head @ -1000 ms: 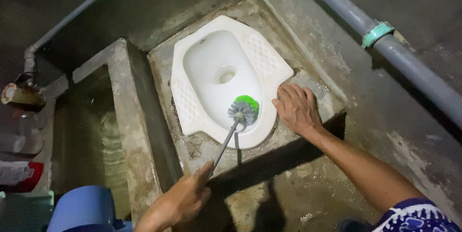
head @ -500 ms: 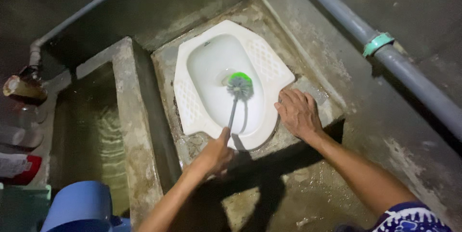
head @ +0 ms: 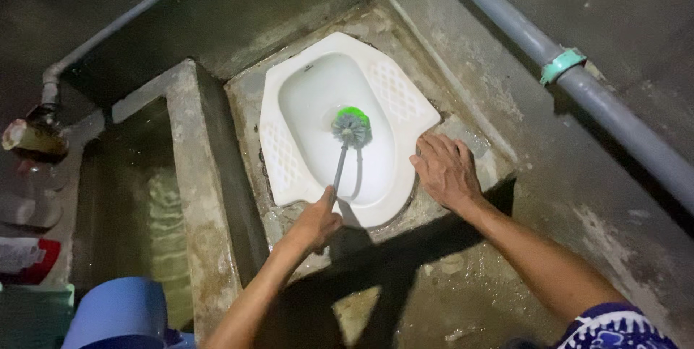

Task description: The person scrubs the interior surfaces of a squat toilet using a brush.

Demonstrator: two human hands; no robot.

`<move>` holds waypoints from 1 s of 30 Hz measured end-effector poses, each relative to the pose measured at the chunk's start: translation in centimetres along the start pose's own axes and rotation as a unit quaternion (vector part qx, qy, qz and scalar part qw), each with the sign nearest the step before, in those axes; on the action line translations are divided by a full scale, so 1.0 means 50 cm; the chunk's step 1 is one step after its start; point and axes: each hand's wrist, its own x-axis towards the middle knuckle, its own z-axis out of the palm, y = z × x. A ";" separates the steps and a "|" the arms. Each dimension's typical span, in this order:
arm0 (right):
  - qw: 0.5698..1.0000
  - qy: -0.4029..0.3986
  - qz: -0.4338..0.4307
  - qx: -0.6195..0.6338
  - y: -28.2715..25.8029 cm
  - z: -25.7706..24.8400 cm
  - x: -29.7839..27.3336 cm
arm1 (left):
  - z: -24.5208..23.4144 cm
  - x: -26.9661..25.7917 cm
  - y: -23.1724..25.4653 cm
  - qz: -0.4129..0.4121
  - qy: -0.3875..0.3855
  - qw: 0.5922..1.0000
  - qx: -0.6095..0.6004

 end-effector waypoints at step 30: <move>0.999 0.028 -0.013 0.010 -0.018 -0.020 0.004 | 0.025 -0.126 -0.150 0.109 -0.074 0.970 0.202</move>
